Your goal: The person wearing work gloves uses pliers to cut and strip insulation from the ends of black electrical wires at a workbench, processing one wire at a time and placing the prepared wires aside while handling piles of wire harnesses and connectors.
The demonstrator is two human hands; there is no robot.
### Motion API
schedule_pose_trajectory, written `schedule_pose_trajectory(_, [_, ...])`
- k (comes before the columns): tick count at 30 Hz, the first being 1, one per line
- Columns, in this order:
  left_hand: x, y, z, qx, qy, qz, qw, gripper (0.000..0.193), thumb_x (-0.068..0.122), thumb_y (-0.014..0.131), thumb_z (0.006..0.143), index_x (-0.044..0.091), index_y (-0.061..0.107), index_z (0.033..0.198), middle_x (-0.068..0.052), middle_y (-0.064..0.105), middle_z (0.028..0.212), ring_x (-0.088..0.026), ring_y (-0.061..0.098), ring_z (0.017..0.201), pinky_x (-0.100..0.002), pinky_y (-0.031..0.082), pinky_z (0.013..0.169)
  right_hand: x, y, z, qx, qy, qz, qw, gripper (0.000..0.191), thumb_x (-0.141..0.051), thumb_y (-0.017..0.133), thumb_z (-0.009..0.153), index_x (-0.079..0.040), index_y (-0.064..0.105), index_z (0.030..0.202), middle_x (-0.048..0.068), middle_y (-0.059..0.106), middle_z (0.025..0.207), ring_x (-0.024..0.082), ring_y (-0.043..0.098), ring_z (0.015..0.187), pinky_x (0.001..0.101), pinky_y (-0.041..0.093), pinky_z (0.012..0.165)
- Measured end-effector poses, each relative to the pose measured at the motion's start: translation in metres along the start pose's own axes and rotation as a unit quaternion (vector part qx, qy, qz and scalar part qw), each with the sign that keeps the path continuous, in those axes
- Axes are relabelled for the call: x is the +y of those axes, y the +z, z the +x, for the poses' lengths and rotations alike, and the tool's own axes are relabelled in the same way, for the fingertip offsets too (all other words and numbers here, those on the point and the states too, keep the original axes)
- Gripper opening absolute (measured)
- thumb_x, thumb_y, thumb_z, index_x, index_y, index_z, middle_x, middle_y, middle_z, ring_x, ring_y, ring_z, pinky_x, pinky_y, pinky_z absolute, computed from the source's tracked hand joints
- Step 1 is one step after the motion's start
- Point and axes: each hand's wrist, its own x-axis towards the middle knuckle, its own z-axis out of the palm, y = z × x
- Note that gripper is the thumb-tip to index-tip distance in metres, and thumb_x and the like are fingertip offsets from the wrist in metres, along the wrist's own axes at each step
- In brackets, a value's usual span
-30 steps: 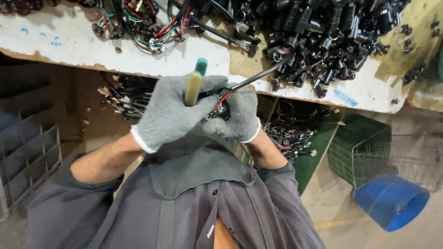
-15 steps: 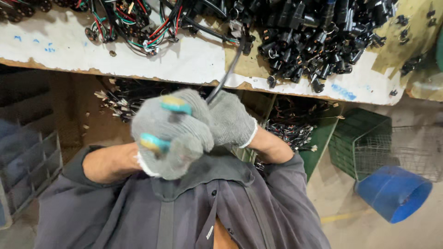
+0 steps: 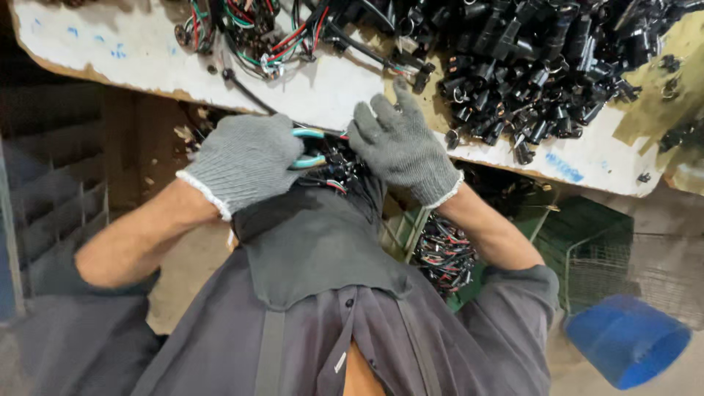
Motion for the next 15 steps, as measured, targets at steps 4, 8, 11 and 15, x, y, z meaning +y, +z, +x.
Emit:
schedule_pose_trajectory(4, [-0.022,0.024,0.015,0.310,-0.056,-0.007,0.949,0.029,0.033,0.075,0.095,0.005,0.076,0.102,-0.014,0.064,0.087,-0.034,0.066,0.074,-0.045,0.052,0.058,0.020,0.027,-0.010,0.078,0.041,-0.098,0.991,0.047,-0.022,0.070,0.088,-0.019,0.065,0.134,0.011,0.057,0.143,0.035,0.051,0.136,0.0590,0.038,0.116])
schedule_pose_trajectory(8, [-0.049,0.032,0.064,0.313,-0.106,0.130,0.935,0.025,0.032,0.080,0.083,0.011,0.076,0.096,-0.013,0.062,0.088,-0.029,0.067,0.070,-0.042,0.049,0.050,0.033,0.036,-0.023,0.161,0.216,-0.002,0.963,0.066,-0.041,0.088,0.085,-0.008,0.059,0.134,0.017,0.056,0.140,0.039,0.053,0.126,0.0575,0.043,0.108])
schedule_pose_trajectory(11, [-0.060,0.031,0.075,0.345,-0.082,0.110,0.928,0.038,0.046,0.083,0.095,0.009,0.076,0.087,-0.014,0.062,0.088,-0.029,0.065,0.068,-0.041,0.050,0.055,0.023,0.033,-0.033,0.200,0.287,0.034,0.936,0.070,-0.032,0.093,0.084,-0.005,0.056,0.137,0.016,0.056,0.136,0.039,0.057,0.121,0.0521,0.047,0.101])
schedule_pose_trajectory(15, [-0.043,0.030,0.060,0.345,-0.046,-0.080,0.934,0.022,0.026,0.083,0.095,0.007,0.077,0.087,-0.015,0.063,0.078,-0.032,0.066,0.070,-0.045,0.052,0.062,0.000,0.034,-0.039,0.115,0.406,0.124,0.898,0.054,-0.021,0.085,0.086,-0.009,0.059,0.131,0.008,0.061,0.111,0.032,0.062,0.102,0.0485,0.050,0.088])
